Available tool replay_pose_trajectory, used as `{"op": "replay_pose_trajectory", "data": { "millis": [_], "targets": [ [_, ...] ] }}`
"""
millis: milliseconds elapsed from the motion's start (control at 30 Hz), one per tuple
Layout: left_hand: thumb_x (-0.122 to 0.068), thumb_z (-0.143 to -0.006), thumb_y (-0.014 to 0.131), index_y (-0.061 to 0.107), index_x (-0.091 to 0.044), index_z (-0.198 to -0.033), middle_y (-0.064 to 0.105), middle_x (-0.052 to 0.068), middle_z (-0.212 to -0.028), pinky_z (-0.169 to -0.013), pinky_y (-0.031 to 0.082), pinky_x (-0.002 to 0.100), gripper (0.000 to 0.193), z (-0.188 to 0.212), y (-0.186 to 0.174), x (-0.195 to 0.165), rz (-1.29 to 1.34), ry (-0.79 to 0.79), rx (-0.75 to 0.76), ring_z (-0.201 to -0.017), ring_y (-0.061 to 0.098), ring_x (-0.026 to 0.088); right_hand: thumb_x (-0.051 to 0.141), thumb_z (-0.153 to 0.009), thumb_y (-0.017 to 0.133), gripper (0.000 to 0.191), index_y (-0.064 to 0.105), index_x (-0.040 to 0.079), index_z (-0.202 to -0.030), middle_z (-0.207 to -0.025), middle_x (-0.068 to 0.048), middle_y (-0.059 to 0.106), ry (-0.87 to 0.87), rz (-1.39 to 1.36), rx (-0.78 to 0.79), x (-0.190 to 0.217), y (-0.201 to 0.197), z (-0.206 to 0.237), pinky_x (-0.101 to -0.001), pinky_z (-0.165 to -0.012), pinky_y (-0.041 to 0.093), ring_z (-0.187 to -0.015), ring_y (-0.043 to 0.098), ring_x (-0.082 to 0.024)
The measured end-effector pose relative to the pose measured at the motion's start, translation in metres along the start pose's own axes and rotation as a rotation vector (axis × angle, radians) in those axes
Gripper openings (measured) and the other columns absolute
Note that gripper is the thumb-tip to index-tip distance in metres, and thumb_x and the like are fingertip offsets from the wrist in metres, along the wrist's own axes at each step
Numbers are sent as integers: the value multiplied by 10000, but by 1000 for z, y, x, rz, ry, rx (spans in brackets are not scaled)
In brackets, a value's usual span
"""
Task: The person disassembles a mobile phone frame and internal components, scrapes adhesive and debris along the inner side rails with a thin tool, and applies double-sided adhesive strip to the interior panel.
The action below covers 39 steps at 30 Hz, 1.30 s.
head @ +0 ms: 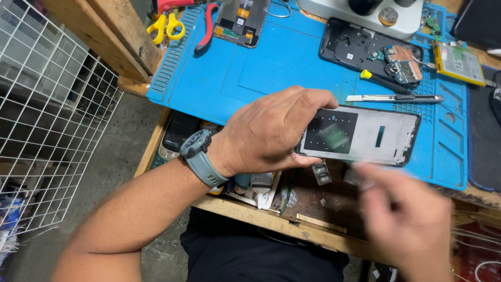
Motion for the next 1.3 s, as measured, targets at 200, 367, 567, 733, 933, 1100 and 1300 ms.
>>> {"op": "replay_pose_trajectory", "data": {
  "millis": [200, 367, 567, 733, 933, 1100, 1300],
  "targets": [
    [-290, -814, 917, 428, -50, -1360, 639, 98, -1164, -926, 566, 387, 772, 2, 1, 2, -17, -6, 6, -1070, 661, 287, 32, -935, 625, 272, 719, 28, -1190, -858, -30, 717, 122, -117, -76, -30, -19, 9, -223, -655, 489, -724, 626, -54],
    [-364, -797, 912, 420, -40, -1367, 630, 102, -1164, -925, 569, 391, 820, 1, 0, 0, -5, 4, -18, -1079, 658, 287, 3, -929, 673, 296, 741, 60, -1211, -825, -23, 701, 34, -70, -80, -4, 13, 15, -240, -655, 499, -691, 617, -44],
    [-377, -824, 889, 399, -23, -1343, 615, 108, -1159, -912, 557, 390, 797, 0, -1, -2, -19, 74, -47, -1064, 642, 287, 1, -922, 672, 293, 740, 48, -1204, -809, -44, 710, 98, -214, -1, 27, 3, -3, -243, -599, 510, -684, 635, -68],
    [-356, -861, 880, 404, -22, -1359, 616, 100, -1140, -902, 564, 374, 765, 2, 2, 7, -24, 5, -3, -1042, 648, 269, -7, -1024, 635, 234, 705, 7, -1246, -990, -71, 727, 20, -37, -177, 16, 4, -2, -223, -820, 529, -880, 673, -73],
    [-359, -890, 892, 437, -56, -1382, 617, 86, -1109, -914, 561, 409, 735, 1, 1, 2, -14, -61, 22, -1049, 659, 284, -8, -953, 665, 278, 731, 30, -1221, -897, -64, 711, 84, -146, -56, 16, 6, 2, -223, -723, 533, -795, 677, -82],
    [-401, -827, 876, 404, -16, -1332, 620, 126, -1123, -899, 555, 404, 791, 0, -3, -2, -37, 26, -60, -1037, 653, 308, -39, -901, 696, 294, 738, 44, -1181, -883, -61, 729, 31, -97, -93, 27, 14, 1, -228, -673, 511, -761, 654, -85],
    [-370, -877, 880, 419, -31, -1368, 648, 98, -1170, -945, 572, 362, 754, 1, 5, 5, -23, 51, -49, -1067, 675, 266, -27, -897, 683, 355, 769, 84, -1223, -771, -101, 592, 100, 144, -3, -28, -30, -5, -293, -577, 447, -627, 550, -172]
  ]
}}
Point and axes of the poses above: each hand's wrist, its own z-axis away from the middle knuckle, its own y-axis out of the palm, x = y × z, the point moved 2 cm from there along -z, towards the middle knuckle
